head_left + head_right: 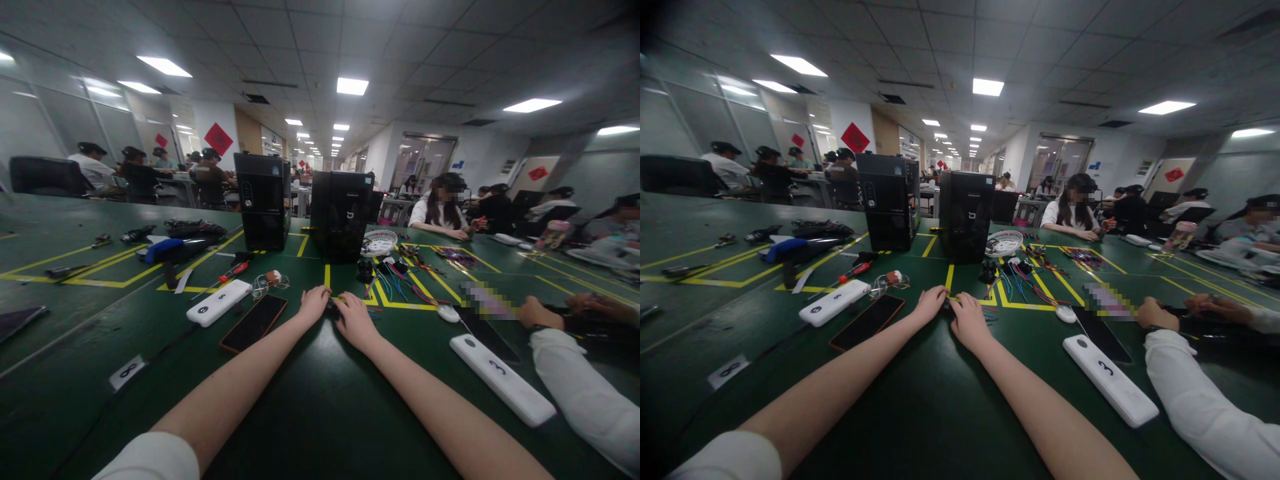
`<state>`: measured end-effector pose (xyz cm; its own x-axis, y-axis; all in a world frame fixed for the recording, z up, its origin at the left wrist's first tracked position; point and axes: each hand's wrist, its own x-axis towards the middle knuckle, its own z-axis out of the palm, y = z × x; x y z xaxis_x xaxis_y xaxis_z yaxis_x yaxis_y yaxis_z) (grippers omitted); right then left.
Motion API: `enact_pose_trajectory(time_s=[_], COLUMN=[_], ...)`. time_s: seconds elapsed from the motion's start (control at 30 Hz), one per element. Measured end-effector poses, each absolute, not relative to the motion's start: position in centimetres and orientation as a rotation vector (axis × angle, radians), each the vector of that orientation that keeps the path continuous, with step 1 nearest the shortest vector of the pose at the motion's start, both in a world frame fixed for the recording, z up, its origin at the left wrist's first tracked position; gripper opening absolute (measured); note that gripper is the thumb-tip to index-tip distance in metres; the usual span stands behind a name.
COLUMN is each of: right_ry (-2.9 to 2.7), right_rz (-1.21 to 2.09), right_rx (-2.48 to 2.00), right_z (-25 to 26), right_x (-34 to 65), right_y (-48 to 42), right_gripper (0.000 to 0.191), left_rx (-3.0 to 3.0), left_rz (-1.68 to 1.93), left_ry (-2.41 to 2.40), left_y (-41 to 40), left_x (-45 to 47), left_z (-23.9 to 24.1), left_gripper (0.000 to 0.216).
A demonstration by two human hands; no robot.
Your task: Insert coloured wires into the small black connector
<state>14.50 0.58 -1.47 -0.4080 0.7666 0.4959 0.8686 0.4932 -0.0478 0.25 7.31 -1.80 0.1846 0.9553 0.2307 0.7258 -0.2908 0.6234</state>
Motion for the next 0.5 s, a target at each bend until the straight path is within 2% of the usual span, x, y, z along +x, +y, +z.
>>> enact_pose_trajectory(time_s=[0.23,0.5], right_ry=[-2.268,-2.258], right_rz=[-0.323,-0.319], right_rx=[-1.361,-1.336], right_z=[-1.71,-1.45], right_x=[14.42,14.37], right_y=[0.66,0.33], right_gripper=[0.046,0.036], left_rx=[2.097,2.05], left_rz=[0.896,0.924], left_ry=[1.577,1.516], left_y=[7.06,7.0], left_x=[0.17,-0.06], left_z=[-1.92,-2.09], left_gripper=[0.029,0.027])
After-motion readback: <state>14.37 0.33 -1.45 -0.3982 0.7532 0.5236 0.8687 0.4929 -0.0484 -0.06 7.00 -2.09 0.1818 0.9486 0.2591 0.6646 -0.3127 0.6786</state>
